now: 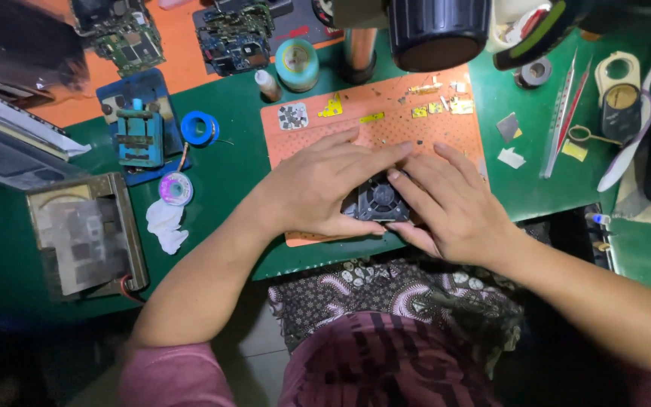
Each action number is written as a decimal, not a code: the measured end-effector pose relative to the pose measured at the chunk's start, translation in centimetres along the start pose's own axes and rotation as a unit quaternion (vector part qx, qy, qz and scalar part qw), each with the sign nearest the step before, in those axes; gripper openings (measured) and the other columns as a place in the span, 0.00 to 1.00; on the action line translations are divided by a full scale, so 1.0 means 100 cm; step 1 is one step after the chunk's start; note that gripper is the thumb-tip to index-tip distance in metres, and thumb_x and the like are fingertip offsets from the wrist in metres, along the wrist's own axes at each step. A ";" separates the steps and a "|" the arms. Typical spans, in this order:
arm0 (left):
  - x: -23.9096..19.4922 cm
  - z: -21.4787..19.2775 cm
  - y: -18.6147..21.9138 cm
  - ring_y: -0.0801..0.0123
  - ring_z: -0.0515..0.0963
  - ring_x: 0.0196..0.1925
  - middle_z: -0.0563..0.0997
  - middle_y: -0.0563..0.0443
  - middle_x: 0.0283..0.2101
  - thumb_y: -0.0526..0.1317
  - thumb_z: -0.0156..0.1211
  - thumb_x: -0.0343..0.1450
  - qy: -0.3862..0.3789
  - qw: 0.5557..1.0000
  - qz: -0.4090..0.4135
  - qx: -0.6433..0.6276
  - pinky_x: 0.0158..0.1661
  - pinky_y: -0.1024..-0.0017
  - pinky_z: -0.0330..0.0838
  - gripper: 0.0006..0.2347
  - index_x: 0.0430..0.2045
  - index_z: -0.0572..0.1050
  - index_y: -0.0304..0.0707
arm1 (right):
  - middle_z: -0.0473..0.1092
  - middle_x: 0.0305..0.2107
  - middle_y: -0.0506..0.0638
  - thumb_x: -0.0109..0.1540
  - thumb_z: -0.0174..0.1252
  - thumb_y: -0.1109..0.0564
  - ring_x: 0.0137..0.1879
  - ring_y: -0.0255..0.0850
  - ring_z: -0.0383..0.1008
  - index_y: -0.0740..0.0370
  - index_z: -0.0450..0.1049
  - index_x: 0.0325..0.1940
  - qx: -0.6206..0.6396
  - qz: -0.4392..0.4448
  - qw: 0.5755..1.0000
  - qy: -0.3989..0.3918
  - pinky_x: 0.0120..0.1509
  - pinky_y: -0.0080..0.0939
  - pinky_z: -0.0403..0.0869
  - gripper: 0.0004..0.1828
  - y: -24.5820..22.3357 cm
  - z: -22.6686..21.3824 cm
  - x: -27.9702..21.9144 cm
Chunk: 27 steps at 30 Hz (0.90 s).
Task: The person cleans a small electronic component by brushing it with a toothbrush, wiping it with a tissue, and applying a liquid from a small bottle. The person also handles a small fan and other circuit boards on the workbench.
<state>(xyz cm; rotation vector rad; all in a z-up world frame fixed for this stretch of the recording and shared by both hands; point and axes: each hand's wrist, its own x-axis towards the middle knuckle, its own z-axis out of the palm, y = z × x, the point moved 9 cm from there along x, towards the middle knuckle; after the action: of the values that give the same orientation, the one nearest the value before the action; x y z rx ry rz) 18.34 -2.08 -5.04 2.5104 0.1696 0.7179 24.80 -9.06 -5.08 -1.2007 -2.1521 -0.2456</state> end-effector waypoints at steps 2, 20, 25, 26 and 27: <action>-0.003 0.003 -0.002 0.65 0.75 0.44 0.75 0.51 0.38 0.57 0.59 0.58 -0.007 1.000 -0.007 -0.002 0.54 0.60 0.60 0.33 0.53 0.58 0.41 | 0.66 0.40 0.61 0.56 0.48 0.45 0.47 0.53 0.68 0.67 0.66 0.49 0.000 0.006 1.000 -0.007 0.58 0.55 0.61 0.26 0.001 0.002 0.000; -0.012 0.015 -0.005 0.63 0.72 0.50 0.74 0.53 0.44 0.54 0.63 0.63 -0.111 0.994 0.006 -0.009 0.57 0.56 0.60 0.38 0.58 0.42 0.43 | 0.66 0.39 0.67 0.56 0.49 0.48 0.46 0.55 0.68 0.70 0.61 0.46 -0.003 -0.031 0.996 -0.087 0.58 0.56 0.61 0.23 -0.004 0.009 0.000; -0.014 0.016 -0.005 0.62 0.72 0.48 0.74 0.53 0.43 0.55 0.62 0.64 -0.107 0.994 0.013 0.008 0.56 0.56 0.61 0.38 0.58 0.42 0.43 | 0.65 0.38 0.67 0.57 0.48 0.48 0.44 0.56 0.69 0.71 0.62 0.45 0.000 -0.031 0.996 -0.079 0.58 0.55 0.60 0.23 -0.005 0.008 0.001; -0.014 0.017 -0.005 0.62 0.72 0.49 0.73 0.53 0.44 0.55 0.62 0.64 -0.110 0.994 0.014 0.007 0.55 0.56 0.61 0.38 0.58 0.42 0.43 | 0.65 0.38 0.67 0.57 0.48 0.48 0.44 0.56 0.69 0.71 0.62 0.45 -0.004 -0.030 0.996 -0.078 0.58 0.55 0.60 0.23 -0.004 0.008 0.000; -0.014 0.017 -0.006 0.62 0.72 0.49 0.73 0.53 0.44 0.55 0.62 0.64 -0.110 0.994 0.013 0.007 0.55 0.56 0.61 0.38 0.58 0.42 0.43 | 0.65 0.38 0.67 0.57 0.48 0.48 0.44 0.56 0.69 0.71 0.62 0.45 -0.003 -0.031 0.996 -0.078 0.58 0.55 0.60 0.23 -0.005 0.008 0.000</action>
<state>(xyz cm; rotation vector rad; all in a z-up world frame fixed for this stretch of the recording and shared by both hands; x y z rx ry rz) 18.05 -2.70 -7.20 2.5880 0.0644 0.4469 24.05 -8.95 -5.64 -1.1928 -2.3273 -0.1906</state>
